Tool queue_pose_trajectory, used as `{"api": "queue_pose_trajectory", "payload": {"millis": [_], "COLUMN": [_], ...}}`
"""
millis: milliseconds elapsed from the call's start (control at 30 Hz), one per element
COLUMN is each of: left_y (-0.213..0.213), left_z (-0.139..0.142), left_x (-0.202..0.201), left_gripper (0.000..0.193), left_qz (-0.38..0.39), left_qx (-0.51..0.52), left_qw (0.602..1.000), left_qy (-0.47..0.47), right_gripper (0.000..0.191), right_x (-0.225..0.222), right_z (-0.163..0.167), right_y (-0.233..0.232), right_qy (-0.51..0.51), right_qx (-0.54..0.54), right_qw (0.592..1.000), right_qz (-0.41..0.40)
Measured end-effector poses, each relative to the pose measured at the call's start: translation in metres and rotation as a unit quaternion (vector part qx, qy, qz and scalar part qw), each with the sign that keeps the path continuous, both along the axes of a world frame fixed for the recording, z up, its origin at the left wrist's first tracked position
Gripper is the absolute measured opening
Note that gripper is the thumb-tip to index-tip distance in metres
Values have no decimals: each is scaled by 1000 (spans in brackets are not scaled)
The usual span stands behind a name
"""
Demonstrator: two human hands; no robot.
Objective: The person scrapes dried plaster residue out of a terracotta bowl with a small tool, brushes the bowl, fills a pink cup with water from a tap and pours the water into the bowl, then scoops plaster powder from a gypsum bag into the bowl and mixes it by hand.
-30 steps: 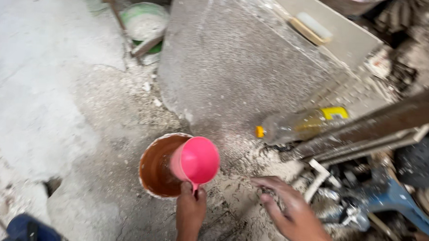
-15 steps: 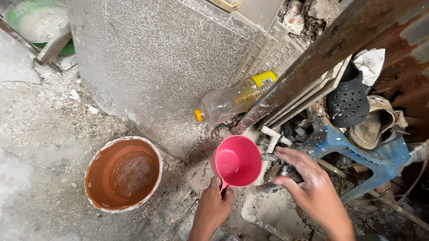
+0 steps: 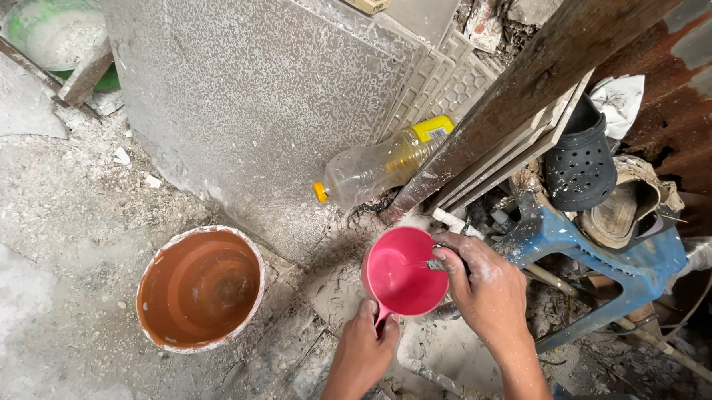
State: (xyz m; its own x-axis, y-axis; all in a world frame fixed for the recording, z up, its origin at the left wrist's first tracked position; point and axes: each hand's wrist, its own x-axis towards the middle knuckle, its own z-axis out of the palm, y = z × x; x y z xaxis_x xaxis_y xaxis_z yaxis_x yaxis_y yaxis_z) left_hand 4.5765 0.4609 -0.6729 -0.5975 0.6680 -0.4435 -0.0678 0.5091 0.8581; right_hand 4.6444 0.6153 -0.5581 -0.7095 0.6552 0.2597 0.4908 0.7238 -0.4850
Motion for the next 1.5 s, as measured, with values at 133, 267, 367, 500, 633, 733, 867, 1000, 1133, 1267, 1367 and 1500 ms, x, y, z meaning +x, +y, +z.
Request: {"api": "queue_pose_trajectory", "payload": {"millis": [133,267,367,500,633,733,867,1000,1133,1267,1367,1500], "left_y": [4,9,10,9,10,12,12,10,9,8,8,8], "left_z": [0,0,-2,-3,0,0,-2,-9,-13,-13,-10,-6], "left_x": [-4,-6,-7,-11,-16,-19,-19,-17,-16,-16,-17,-18], "left_gripper": [24,24,25,25,22,21,21,21,22,22,21,22], "left_qz": [0,-2,-9,-1,-19,-31,-23,-10,-2,0,-2,0], "left_qx": [-27,-48,-70,-58,-107,-133,-108,-87,-69,-66,-77,-71], "left_qw": [1000,999,998,998,993,987,993,996,998,998,997,997], "left_qy": [0,-3,-7,12,-45,-80,-50,-28,-7,-5,-14,-9], "right_gripper": [24,26,27,27,24,23,22,21,21,22,23,25], "right_x": [4,8,10,8,6,6,5,4,4,4,6,6], "right_z": [-2,-6,-7,-8,-9,-9,-9,-8,-8,-9,-10,-9], "right_y": [2,4,4,3,3,2,2,2,1,2,2,2], "right_qy": [-3,17,7,11,3,9,10,10,8,13,18,19], "right_qx": [-45,-15,-21,-18,-16,-3,-4,3,1,7,12,-8], "right_qw": [999,1000,1000,1000,1000,1000,1000,1000,1000,1000,1000,1000], "right_qz": [-3,9,3,5,-2,5,5,7,8,12,18,0]}}
